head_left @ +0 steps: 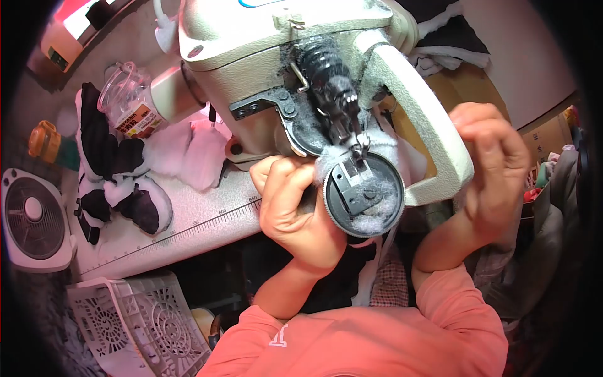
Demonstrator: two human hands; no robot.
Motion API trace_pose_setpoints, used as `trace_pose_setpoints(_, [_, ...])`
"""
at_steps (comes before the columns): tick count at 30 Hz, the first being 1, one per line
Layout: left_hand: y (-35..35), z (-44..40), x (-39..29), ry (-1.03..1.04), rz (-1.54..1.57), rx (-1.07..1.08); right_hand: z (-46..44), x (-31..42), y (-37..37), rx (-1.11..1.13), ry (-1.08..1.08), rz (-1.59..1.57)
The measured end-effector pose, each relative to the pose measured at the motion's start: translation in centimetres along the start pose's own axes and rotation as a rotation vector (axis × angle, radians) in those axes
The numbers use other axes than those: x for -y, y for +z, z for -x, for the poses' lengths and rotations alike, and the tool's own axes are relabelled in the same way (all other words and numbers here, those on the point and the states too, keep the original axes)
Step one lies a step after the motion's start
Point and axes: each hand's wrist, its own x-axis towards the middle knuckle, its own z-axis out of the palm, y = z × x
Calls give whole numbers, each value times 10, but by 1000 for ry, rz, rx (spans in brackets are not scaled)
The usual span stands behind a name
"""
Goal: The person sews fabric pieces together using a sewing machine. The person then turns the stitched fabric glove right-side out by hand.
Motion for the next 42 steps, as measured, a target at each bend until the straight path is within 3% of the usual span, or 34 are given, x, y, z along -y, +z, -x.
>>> trace_pose_setpoints(5, [-2,-3,-3,25,-89,31,12,-17,29,130,168,1])
trace_pose_setpoints(8, [-3,-3,-2,33,-115,37,21,-44,38,196,82,44])
trace_pose_setpoints(10, [-4,-4,-3,42,-127,43,26,-59,41,170,-163,111])
trace_pose_setpoints(11, [-4,-5,-4,53,-129,48,30,-59,42,168,-163,109])
trace_pose_setpoints(16, [-18,-16,-11,53,-158,98,50,-43,62,251,88,98])
trace_pose_setpoints(21, [-23,-23,-31,51,-309,160,71,-51,88,69,56,-235])
trace_pose_setpoints(24, [-20,-20,-30,30,-295,138,73,-45,98,-32,103,-255])
trace_pose_setpoints(28, [-16,-16,-27,26,-257,89,74,-39,95,64,193,-251])
trace_pose_setpoints(31, [-16,-14,-27,-31,-202,80,81,-45,100,29,59,-222])
trace_pose_setpoints(33, [-18,-18,-33,-12,-259,101,88,-45,104,-9,222,-324])
trace_pose_setpoints(36, [-24,-32,-44,69,-419,143,92,-49,112,-9,34,-43])
trace_pose_setpoints(38, [-26,-40,-52,262,-621,209,110,-45,124,-24,60,-22])
trace_pose_setpoints(40, [-27,-44,-60,284,-683,221,122,-44,136,179,619,-412])
trace_pose_setpoints(42, [-28,-46,-65,310,-715,265,127,-40,145,130,497,-299])
